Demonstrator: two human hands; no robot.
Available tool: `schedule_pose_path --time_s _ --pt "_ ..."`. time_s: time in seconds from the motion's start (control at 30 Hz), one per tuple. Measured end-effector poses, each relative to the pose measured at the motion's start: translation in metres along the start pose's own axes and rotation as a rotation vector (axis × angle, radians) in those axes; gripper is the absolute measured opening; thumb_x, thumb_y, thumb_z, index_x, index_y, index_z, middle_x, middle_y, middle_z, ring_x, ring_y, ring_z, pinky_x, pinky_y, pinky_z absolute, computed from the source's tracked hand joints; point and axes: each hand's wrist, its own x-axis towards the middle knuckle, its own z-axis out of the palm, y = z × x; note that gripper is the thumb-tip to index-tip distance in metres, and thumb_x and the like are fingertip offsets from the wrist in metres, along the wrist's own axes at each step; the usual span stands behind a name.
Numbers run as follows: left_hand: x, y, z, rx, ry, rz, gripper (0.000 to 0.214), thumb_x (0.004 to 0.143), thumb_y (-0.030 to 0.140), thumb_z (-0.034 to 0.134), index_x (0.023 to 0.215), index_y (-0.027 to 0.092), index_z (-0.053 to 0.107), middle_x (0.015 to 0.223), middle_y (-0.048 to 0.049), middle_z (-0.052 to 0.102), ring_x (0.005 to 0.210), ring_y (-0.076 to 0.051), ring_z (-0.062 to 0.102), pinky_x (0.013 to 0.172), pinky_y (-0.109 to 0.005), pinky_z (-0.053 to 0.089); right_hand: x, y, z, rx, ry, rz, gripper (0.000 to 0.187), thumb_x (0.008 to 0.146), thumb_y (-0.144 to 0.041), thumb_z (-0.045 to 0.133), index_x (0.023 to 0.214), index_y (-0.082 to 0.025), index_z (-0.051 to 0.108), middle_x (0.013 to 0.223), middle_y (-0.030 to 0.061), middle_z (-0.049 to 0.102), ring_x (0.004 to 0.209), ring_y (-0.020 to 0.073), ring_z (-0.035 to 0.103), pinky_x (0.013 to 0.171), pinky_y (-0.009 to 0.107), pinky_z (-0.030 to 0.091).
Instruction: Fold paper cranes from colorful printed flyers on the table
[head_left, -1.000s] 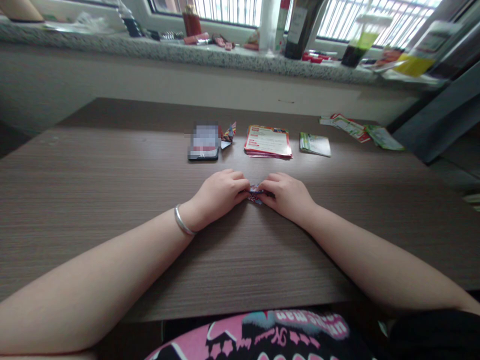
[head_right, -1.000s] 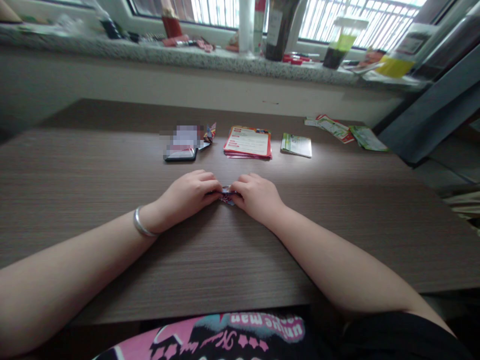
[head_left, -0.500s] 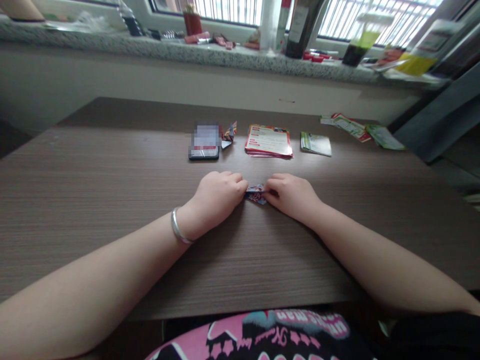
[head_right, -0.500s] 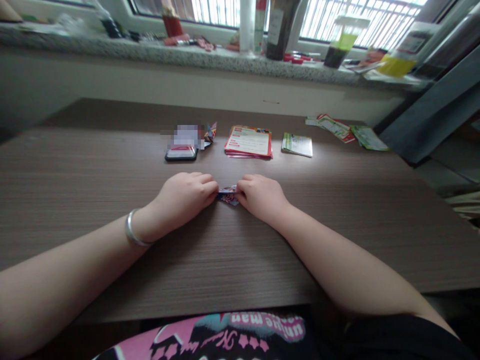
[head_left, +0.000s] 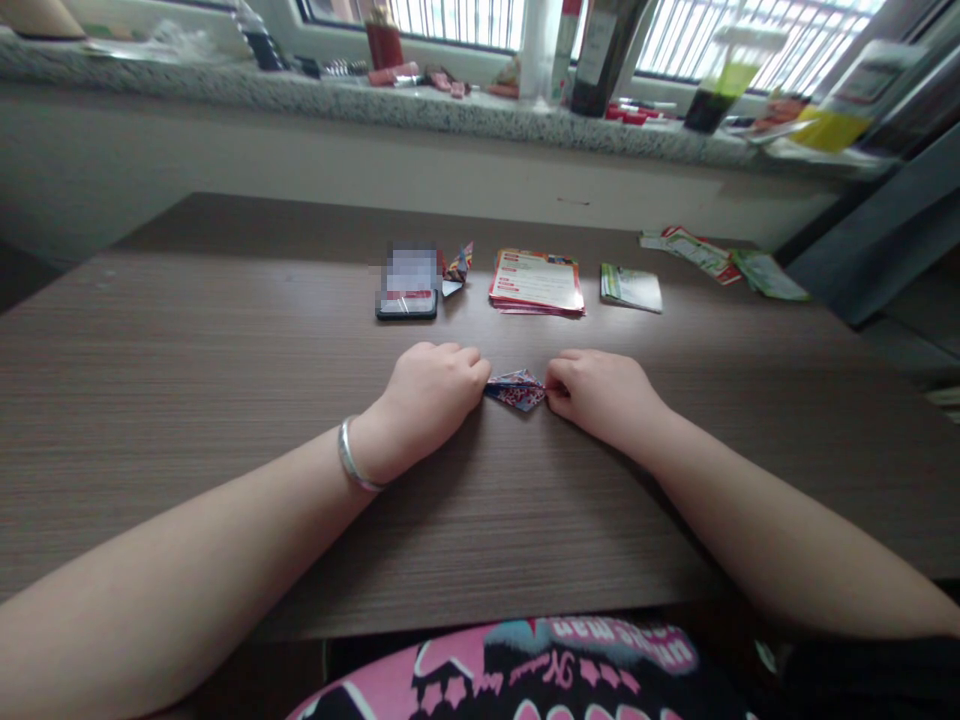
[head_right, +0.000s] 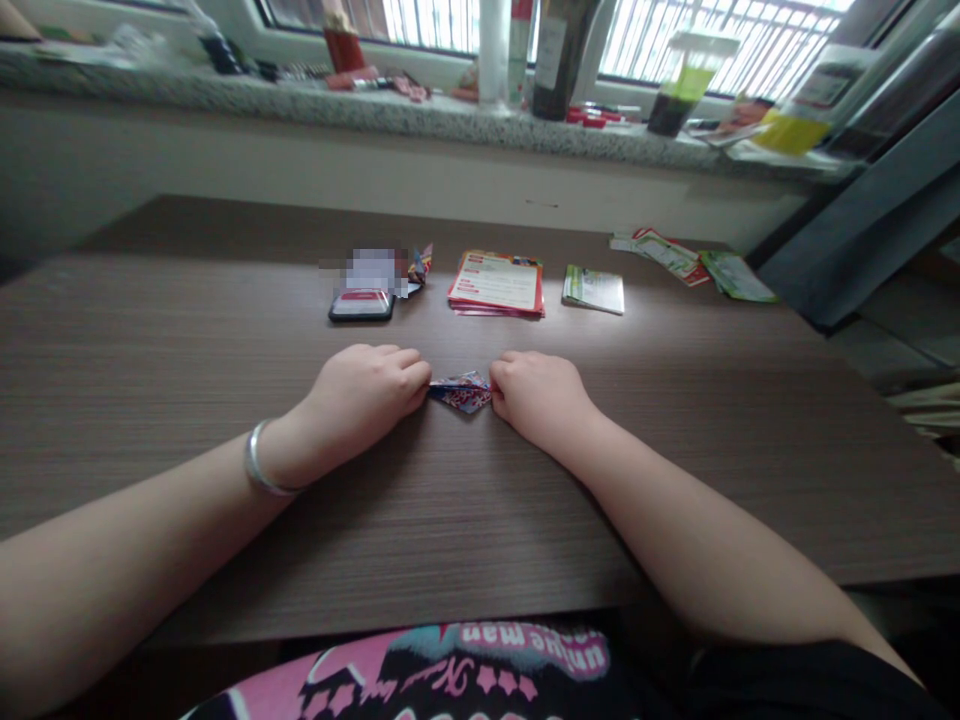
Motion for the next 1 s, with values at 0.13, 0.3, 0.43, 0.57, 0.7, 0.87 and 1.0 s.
schedule_pose_path --time_s 0.13,0.3,0.43,0.57,0.7,0.87,1.0 --pt "-0.001 0.0 -0.001 -0.013 -0.01 -0.01 0.019 0.088 0.017 0.051 0.074 0.016 0.063 0.076 -0.0077 0.067 0.07 -0.023 0.062 0.054 -0.033 0.031 0.0 0.002 0.002 0.025 0.008 -0.022 0.015 0.086 -0.026 0.055 0.079 -0.021 0.066 0.088 0.004 0.071 0.08 0.0201 0.064 0.055 0.03 0.031" --pt "-0.002 0.003 -0.004 0.001 -0.035 -0.031 0.019 0.088 0.017 0.05 0.073 0.017 0.063 0.074 -0.0078 0.066 0.068 -0.025 0.062 0.053 -0.034 0.03 0.001 0.003 0.005 0.037 0.015 -0.028 0.013 0.085 -0.026 0.055 0.079 -0.021 0.065 0.088 0.0041 0.07 0.082 0.0203 0.063 0.056 0.03 0.033" --pt "-0.003 0.004 -0.005 -0.005 -0.001 -0.021 0.019 0.088 0.014 0.049 0.076 0.017 0.063 0.075 -0.0081 0.065 0.068 -0.024 0.061 0.056 -0.036 0.034 0.001 0.002 0.006 0.025 0.03 -0.062 0.011 0.086 -0.025 0.053 0.085 -0.021 0.063 0.092 0.0055 0.068 0.081 0.0197 0.061 0.059 0.03 0.036" --pt "-0.003 0.006 -0.003 0.006 0.104 -0.021 0.019 0.087 0.013 0.048 0.08 0.017 0.064 0.08 -0.0091 0.065 0.077 -0.025 0.061 0.073 -0.041 0.041 0.002 0.001 0.006 0.004 0.044 -0.103 0.016 0.09 -0.029 0.05 0.09 -0.02 0.063 0.095 0.0069 0.067 0.082 0.0199 0.061 0.061 0.03 0.036" --pt "-0.001 0.004 0.005 -0.081 0.109 0.016 0.018 0.09 0.016 0.048 0.09 0.017 0.066 0.095 -0.009 0.068 0.087 -0.024 0.061 0.08 -0.039 0.041 0.003 0.002 0.011 0.078 0.083 -0.096 0.017 0.092 -0.032 0.049 0.089 -0.021 0.063 0.094 0.0062 0.066 0.085 0.0198 0.06 0.063 0.029 0.037" --pt "0.003 -0.004 0.013 -0.28 0.049 -0.008 0.021 0.091 0.031 0.055 0.083 0.016 0.067 0.088 -0.007 0.068 0.083 -0.021 0.06 0.076 -0.033 0.042 0.005 0.007 0.023 0.395 0.188 -0.019 0.01 0.086 -0.027 0.058 0.093 -0.021 0.059 0.087 0.0022 0.065 0.075 0.0156 0.058 0.065 0.027 0.04" --pt "0.005 -0.009 0.015 -0.485 0.039 -0.118 0.022 0.091 0.033 0.056 0.082 0.017 0.069 0.083 -0.0049 0.07 0.081 -0.019 0.061 0.075 -0.031 0.042 0.007 0.011 0.028 0.642 0.183 -0.094 0.016 0.084 -0.016 0.053 0.098 -0.02 0.058 0.092 0.002 0.066 0.068 0.0121 0.055 0.065 0.026 0.042"
